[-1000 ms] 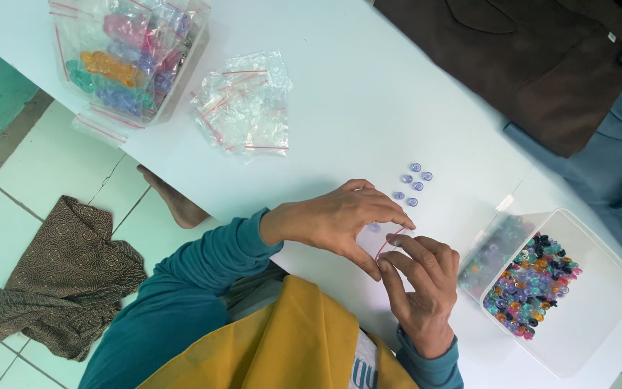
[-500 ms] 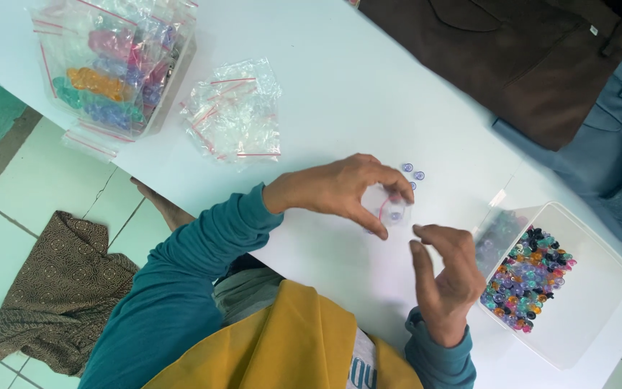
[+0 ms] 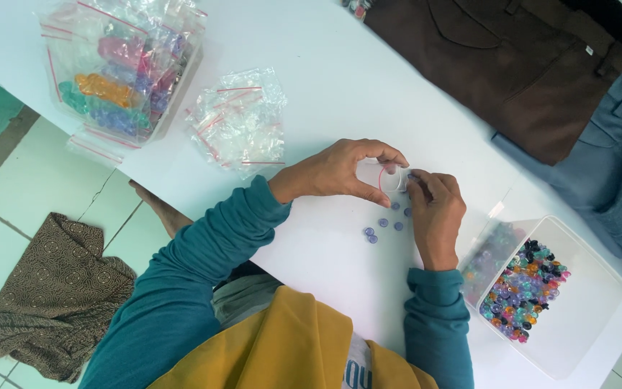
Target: Sorting small colorful buttons from a container and placing them into small plastic bags.
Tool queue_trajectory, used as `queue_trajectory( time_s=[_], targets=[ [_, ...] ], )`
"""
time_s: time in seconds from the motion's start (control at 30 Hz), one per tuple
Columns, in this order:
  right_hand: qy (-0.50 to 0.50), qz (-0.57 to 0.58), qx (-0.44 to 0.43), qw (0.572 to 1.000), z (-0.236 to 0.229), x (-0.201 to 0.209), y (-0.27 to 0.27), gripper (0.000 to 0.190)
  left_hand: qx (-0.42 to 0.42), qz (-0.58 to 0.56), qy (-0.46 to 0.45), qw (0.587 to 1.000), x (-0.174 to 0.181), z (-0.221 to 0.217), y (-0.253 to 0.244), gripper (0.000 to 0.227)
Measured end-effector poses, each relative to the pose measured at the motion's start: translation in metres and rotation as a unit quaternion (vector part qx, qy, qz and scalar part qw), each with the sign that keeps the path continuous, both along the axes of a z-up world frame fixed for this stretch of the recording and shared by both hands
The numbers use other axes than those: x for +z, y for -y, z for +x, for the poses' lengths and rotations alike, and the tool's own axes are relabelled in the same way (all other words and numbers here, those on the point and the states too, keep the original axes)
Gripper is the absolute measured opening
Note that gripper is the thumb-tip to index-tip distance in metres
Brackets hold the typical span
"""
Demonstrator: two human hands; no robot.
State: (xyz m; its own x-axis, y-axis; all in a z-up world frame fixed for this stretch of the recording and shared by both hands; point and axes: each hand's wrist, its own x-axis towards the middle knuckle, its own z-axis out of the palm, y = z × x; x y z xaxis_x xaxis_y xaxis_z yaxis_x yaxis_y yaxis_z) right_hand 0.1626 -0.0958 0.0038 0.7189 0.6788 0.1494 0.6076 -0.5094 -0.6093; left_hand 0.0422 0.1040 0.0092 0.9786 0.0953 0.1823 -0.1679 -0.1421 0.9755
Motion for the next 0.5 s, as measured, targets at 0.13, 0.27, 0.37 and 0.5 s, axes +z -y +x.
queue_trajectory(
  time_s=[0.13,0.27,0.37,0.5],
  targets=[
    [0.013,0.010,0.019,1.000,0.002,-0.010,-0.003,0.017,0.010,0.006,0.006,1.000,-0.001,0.000,0.004,0.068],
    [0.009,0.076,0.021,0.997,-0.007,0.003,0.004,0.016,0.001,0.024,0.026,0.999,0.003,-0.001,0.005,0.066],
    [-0.004,0.136,0.020,0.990,-0.014,0.024,0.014,0.017,-0.009,0.034,0.048,0.998,0.001,0.001,0.009,0.065],
    [-0.031,0.179,0.014,0.983,-0.029,0.048,0.028,0.020,-0.013,0.047,0.064,0.997,-0.008,0.003,0.020,0.066]
  ],
)
